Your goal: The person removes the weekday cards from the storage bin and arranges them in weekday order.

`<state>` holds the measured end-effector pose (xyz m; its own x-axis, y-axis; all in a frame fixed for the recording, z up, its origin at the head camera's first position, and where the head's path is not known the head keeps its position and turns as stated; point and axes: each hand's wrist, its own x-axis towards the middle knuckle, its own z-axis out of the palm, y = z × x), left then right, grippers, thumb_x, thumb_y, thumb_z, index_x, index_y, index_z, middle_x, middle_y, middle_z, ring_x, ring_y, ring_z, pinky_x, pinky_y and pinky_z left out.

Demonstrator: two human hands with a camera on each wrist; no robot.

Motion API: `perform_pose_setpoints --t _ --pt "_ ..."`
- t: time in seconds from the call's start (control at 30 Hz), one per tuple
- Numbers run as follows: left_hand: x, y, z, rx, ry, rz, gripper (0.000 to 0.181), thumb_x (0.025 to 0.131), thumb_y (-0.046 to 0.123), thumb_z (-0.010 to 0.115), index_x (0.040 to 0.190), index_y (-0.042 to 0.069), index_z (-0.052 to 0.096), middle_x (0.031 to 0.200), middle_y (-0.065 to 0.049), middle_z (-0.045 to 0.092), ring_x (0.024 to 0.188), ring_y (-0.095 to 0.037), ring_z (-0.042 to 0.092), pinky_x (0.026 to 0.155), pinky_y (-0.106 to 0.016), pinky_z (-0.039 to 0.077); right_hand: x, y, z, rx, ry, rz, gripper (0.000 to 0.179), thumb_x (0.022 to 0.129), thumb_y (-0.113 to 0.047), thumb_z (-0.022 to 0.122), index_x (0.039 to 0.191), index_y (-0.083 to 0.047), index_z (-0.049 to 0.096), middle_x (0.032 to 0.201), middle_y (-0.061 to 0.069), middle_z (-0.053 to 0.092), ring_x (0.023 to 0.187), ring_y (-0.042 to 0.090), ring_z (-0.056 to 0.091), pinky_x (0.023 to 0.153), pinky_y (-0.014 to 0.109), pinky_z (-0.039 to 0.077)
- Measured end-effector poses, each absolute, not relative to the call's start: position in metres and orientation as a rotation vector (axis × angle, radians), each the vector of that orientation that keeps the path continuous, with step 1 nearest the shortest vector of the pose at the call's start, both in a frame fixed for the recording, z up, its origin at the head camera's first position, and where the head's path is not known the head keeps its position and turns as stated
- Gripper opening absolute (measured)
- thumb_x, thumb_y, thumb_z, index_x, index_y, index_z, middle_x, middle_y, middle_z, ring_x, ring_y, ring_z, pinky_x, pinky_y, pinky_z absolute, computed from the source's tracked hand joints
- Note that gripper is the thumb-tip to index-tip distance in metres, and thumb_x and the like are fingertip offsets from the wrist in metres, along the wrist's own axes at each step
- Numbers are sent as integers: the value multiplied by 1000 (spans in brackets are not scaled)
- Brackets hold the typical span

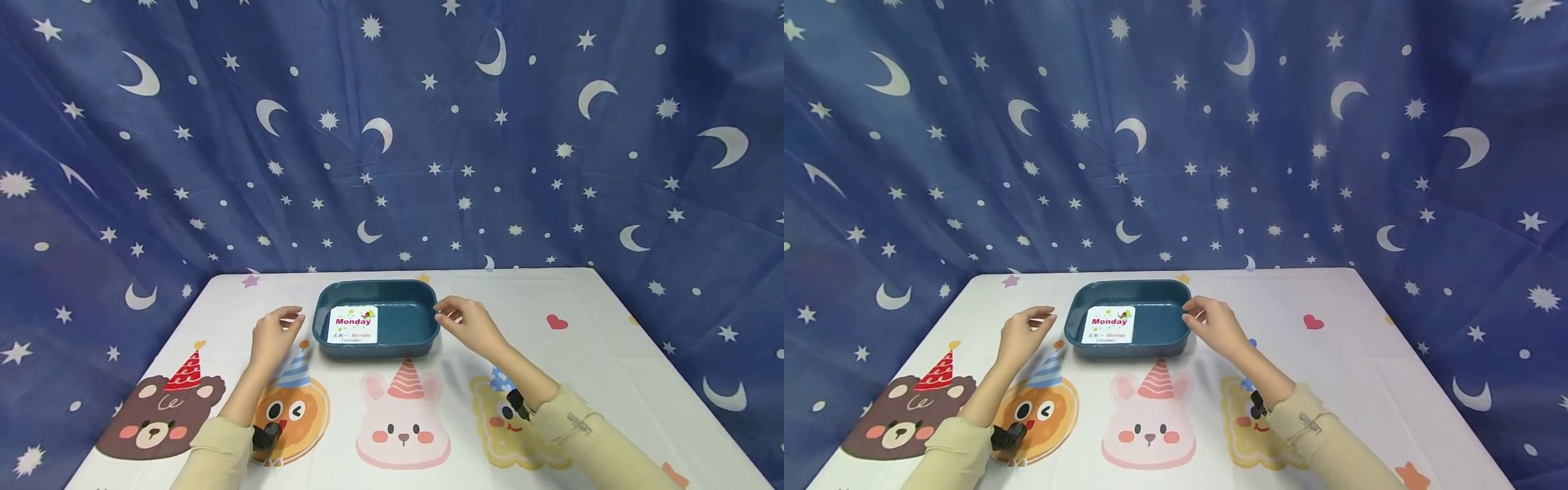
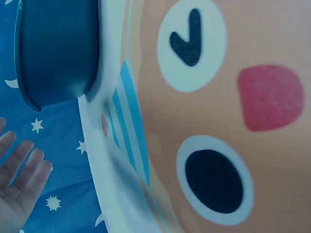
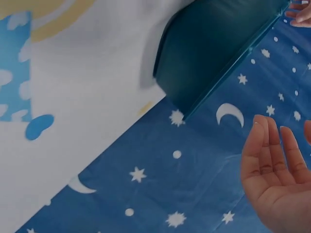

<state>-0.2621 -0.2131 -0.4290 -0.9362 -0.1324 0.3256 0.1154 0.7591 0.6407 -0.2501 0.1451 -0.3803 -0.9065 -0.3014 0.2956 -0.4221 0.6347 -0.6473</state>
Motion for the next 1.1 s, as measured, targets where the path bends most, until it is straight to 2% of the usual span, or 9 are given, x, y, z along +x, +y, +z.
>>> perform_pose_setpoints --t 0.17,0.3,0.43,0.6,0.73,0.93,1.1 --pt "-271 -214 -421 14 -2636 -1027 28 91 18 61 112 0 66 104 -21 69 90 -36 67 80 -49 52 -254 135 -381 687 -2650 1157 17 90 -10 63 104 -2 66 95 10 70 82 21 65 71 28 53" --pt "-280 -219 -415 -11 -2686 -1111 32 92 17 58 117 -4 62 106 -25 67 93 -39 66 79 -46 54 -260 127 -386 723 -2621 1185 17 90 -8 62 104 -1 65 97 11 70 82 20 65 70 25 53" --pt "-288 -220 -412 8 -2759 -1369 43 96 19 53 130 -6 49 118 -30 60 103 -42 62 79 -42 56 -263 115 -389 719 -2635 1203 17 89 -8 62 104 -1 65 99 13 69 83 21 64 72 28 54" --pt "-296 -213 -412 130 -2813 -1746 53 99 25 45 142 -3 33 136 -29 47 118 -39 54 89 -40 53 -269 100 -389 646 -2693 1234 15 88 -7 63 102 -1 66 95 11 70 79 20 63 72 30 53" --pt "-300 -208 -413 237 -2816 -1857 53 100 26 43 144 -2 31 141 -26 43 122 -36 51 91 -37 52 -275 88 -389 608 -2741 1246 15 87 -7 64 100 -2 67 91 10 69 78 19 64 72 30 54" --pt "-304 -205 -415 305 -2819 -1965 50 102 22 39 146 0 29 146 -25 36 127 -39 44 97 -40 48 -285 76 -386 591 -2771 1238 17 86 -5 64 101 2 66 91 12 68 81 22 62 73 32 53" --pt "-305 -204 -417 396 -2796 -2007 48 100 15 44 144 0 33 142 -24 42 116 -32 54 88 -32 54 -294 69 -386 540 -2831 1285 19 86 -6 64 103 2 66 89 13 67 72 19 60 63 28 50"
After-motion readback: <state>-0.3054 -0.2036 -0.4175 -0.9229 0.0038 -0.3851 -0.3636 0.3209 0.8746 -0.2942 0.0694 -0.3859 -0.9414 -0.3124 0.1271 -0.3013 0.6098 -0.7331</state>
